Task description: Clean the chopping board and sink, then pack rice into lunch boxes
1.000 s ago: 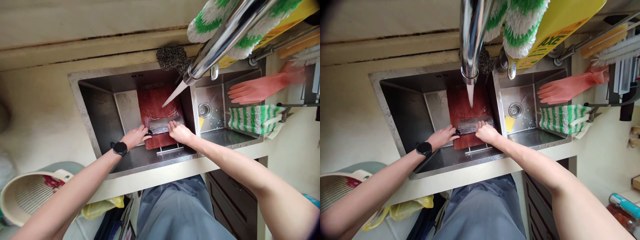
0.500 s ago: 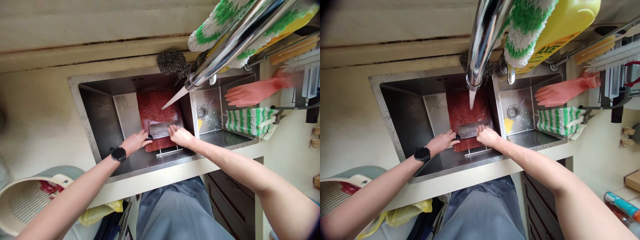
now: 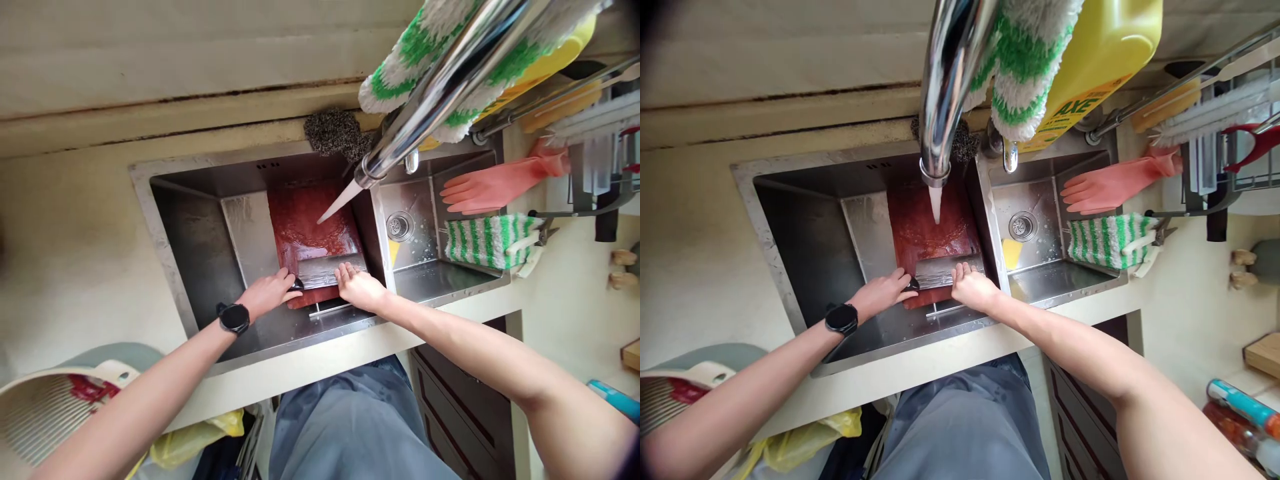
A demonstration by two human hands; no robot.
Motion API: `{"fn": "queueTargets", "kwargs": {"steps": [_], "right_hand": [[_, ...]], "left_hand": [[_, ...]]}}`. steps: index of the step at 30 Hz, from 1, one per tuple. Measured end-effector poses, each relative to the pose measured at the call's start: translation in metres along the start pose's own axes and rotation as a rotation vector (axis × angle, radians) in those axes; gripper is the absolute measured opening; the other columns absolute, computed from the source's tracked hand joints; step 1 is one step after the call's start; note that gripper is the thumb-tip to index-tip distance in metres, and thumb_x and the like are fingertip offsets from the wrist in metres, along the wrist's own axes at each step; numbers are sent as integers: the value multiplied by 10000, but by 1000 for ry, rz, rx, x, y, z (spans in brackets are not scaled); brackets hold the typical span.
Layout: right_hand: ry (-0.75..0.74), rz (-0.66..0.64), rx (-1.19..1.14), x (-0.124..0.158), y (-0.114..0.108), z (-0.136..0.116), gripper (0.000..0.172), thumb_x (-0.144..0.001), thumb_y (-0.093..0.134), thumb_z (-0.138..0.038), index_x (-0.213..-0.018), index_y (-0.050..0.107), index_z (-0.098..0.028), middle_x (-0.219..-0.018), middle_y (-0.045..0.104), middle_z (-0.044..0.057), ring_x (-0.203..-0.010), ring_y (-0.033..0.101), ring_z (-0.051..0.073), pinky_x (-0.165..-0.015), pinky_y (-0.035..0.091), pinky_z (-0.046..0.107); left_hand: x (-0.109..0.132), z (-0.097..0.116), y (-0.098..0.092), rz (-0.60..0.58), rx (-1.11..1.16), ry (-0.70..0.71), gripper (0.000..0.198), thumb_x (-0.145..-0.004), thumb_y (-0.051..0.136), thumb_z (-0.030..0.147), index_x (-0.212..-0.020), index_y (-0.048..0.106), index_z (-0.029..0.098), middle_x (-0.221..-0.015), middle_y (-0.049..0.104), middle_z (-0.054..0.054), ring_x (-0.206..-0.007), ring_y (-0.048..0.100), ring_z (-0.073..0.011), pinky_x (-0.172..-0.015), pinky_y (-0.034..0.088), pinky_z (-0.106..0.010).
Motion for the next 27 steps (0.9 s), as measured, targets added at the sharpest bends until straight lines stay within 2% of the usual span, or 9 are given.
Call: {"fn": "queueTargets", "kwargs": {"steps": [4, 7, 13, 16, 20, 24, 27], "right_hand": [[68, -3, 9, -8, -1, 12, 424, -970, 394, 4, -1327, 606, 92, -1264, 665, 350, -1166, 685, 343, -913, 589, 466], [65, -9, -17, -12, -3, 15, 436, -963, 410, 3, -1350, 590, 89, -1307, 636, 361, -1192, 668, 349, -922, 584, 477], [136, -44, -45, -20, -11, 20, 397, -977, 378, -26, -1269, 625, 79, -1186, 669, 337, -1117, 664, 345, -874, 569, 450], [105, -69, -46, -24, -13, 23, 411, -973, 378, -23, -1292, 616, 81, -1215, 657, 335, -1140, 650, 353, -878, 563, 445], [133, -80, -78, -29, -16, 30, 376, -986, 394, -46, -1236, 658, 50, -1169, 669, 317, -1111, 658, 340, -874, 567, 445], [134, -92, -92, -35, -21, 33, 376, -976, 410, -36, -1246, 659, 50, -1185, 668, 324, -1120, 657, 341, -867, 572, 437], [153, -112, -118, -41, -26, 36, 368, -975, 419, -40, -1212, 697, 6, -1168, 685, 303, -1105, 665, 337, -851, 576, 430]], "left_hand": [[-8, 3, -7, 19, -46, -45, 499, -1047, 350, 579, -1172, 591, 160, -1149, 615, -163, -924, 728, -314, -761, 562, -396], [-13, 1, -10, -1, -48, -31, 497, -1046, 351, 578, -1170, 593, 162, -1154, 614, -163, -929, 731, -310, -774, 563, -392], [-17, -3, -16, 14, -60, -74, 524, -1042, 334, 595, -1182, 588, 159, -1170, 605, -165, -940, 730, -315, -783, 570, -400], [-19, -1, -17, 0, -35, -71, 512, -1037, 364, 590, -1183, 600, 159, -1160, 595, -165, -935, 730, -319, -791, 573, -411], [-21, -1, -20, 46, -21, -149, 514, -1038, 371, 578, -1204, 600, 149, -1172, 562, -173, -940, 726, -326, -776, 575, -408], [-24, -2, -22, 79, -24, -103, 465, -1039, 417, 544, -1174, 621, 149, -1157, 551, -170, -1021, 701, -329, -831, 566, -394], [-28, -5, -26, 92, -25, -127, 475, -1038, 416, 547, -1177, 620, 142, -1154, 554, -173, -1012, 698, -327, -828, 564, -394]]}}
Point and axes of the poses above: each hand's wrist, its own x-axis away from the middle knuckle, its own y-axis out of the palm, z = x × y, the point moved 2 cm from there along -x, towards the middle knuckle
